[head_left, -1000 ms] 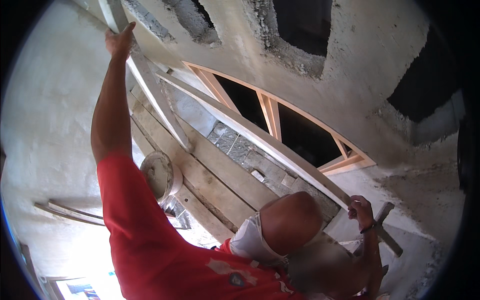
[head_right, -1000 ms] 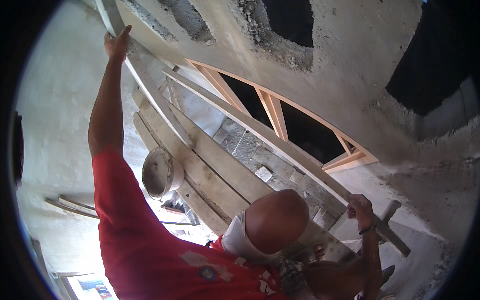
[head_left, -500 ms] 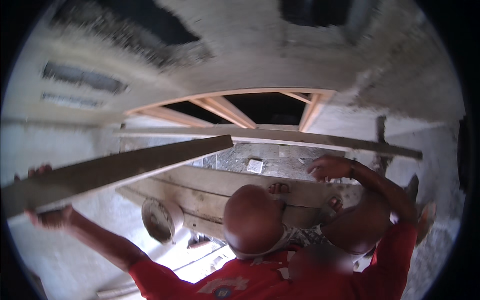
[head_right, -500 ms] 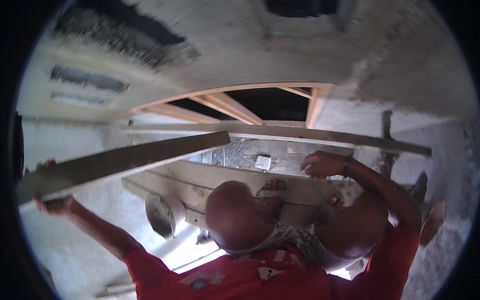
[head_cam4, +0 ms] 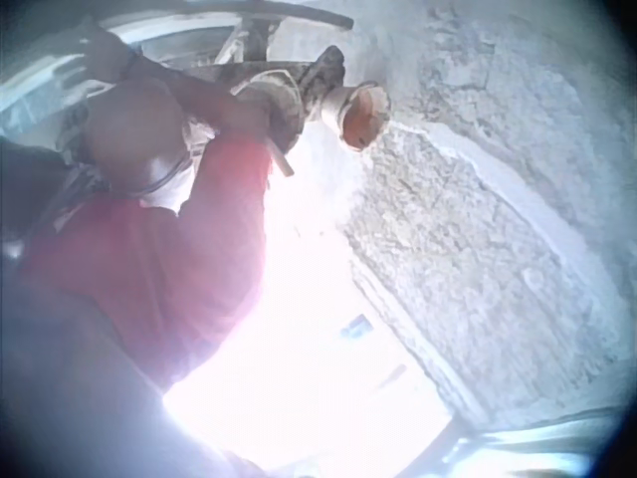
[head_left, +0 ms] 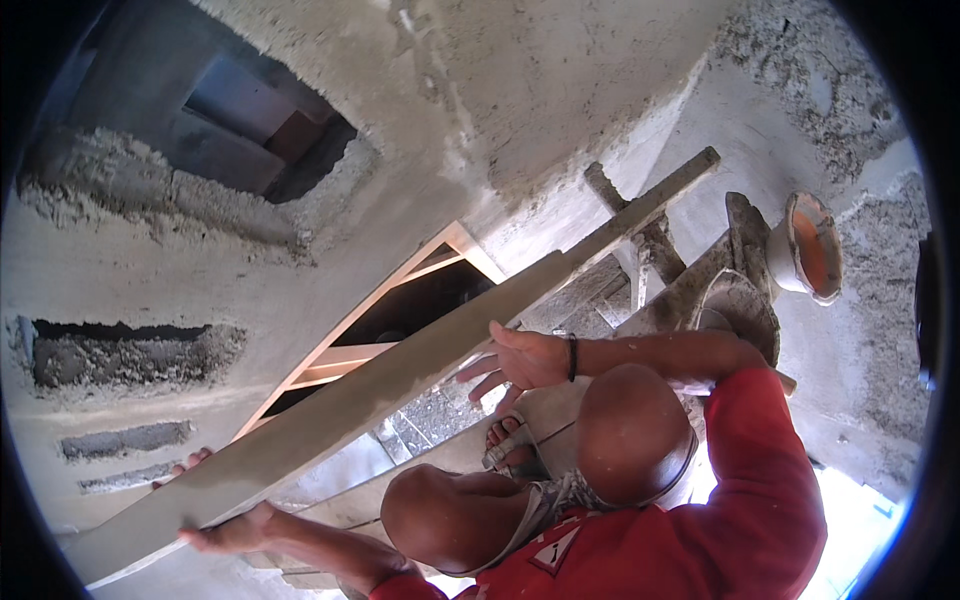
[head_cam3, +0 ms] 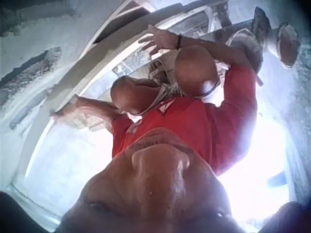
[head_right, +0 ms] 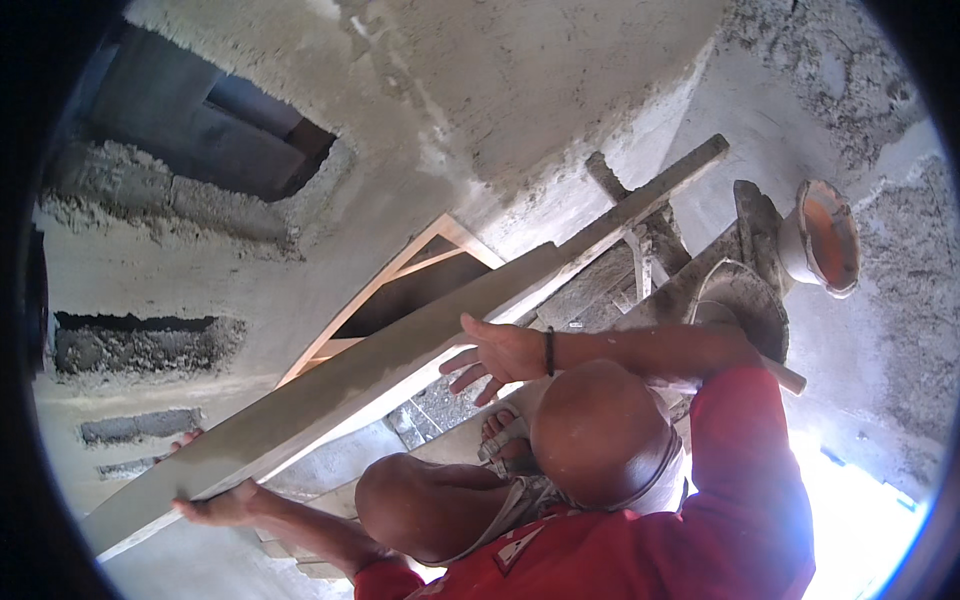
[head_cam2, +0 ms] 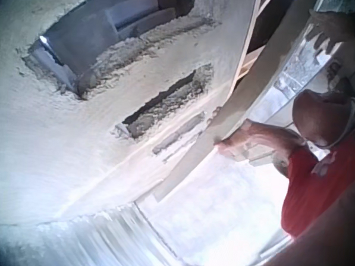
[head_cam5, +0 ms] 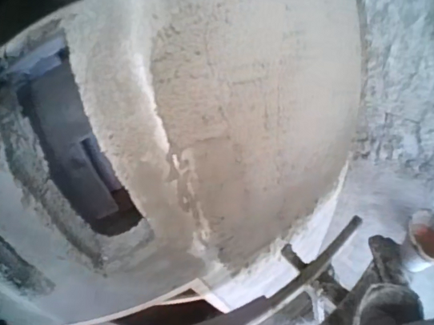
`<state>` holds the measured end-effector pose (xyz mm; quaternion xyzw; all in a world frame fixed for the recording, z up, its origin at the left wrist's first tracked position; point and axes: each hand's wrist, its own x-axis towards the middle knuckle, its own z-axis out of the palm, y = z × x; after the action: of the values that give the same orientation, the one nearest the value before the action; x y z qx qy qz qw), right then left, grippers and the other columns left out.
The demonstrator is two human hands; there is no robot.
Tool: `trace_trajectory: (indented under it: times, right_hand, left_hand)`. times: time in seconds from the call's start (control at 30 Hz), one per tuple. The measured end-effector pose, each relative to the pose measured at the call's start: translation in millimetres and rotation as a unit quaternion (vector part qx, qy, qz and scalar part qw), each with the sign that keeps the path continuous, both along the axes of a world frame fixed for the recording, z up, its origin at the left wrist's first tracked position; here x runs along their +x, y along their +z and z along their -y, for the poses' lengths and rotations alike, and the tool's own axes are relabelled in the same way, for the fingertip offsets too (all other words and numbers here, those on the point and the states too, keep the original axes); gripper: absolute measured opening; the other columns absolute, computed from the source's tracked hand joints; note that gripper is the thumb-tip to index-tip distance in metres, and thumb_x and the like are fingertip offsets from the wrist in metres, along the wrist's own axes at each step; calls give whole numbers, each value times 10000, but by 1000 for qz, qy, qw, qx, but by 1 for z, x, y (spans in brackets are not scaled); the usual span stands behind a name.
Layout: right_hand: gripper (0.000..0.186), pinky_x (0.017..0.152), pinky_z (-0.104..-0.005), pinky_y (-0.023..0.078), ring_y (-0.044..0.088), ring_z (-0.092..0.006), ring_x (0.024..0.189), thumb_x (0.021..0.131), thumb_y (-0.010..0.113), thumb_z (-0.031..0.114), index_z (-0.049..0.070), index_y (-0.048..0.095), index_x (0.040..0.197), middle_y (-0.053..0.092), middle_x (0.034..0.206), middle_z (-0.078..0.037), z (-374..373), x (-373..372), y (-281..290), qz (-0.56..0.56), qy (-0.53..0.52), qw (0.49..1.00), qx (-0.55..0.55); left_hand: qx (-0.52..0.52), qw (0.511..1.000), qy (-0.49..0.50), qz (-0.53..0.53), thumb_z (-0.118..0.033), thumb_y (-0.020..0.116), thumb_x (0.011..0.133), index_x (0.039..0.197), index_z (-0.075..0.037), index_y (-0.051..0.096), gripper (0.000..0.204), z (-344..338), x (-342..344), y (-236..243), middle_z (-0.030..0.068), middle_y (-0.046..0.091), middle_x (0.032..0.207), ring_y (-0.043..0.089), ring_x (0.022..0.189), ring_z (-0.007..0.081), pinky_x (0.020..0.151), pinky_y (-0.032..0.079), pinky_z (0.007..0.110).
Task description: The person applies plaster to a wall using a long level and a trowel. The person slides the level across the wet plaster to flatten it, then scoops more plaster from a bucket with the trowel and applies it to gaps in the wall surface.
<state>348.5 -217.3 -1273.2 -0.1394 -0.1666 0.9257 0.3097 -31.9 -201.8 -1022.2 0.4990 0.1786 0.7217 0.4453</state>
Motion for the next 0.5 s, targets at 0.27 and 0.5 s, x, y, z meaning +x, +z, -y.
trace_trajectory:
  times: [0.27,0.5]
  right_hand:
    - [373,845,-506,526,642,-307,942,933,540,349,76,505,1185,601,1166,-159,-33,27,-42,20,-419,890,-178]
    - [379,828,-492,517,621,-285,951,857,600,323,58,533,1119,614,1063,-125,-51,101,-66,247,-528,769,-261]
  left_hand:
    - [-77,993,58,69,-347,714,791,1357,-69,397,706,-17,110,-80,204,474,1295,434,1208,463,1065,327,598]
    - [-362,905,147,169,-266,659,808,1177,1,515,478,-23,67,-160,150,551,1180,523,1121,299,982,432,475]
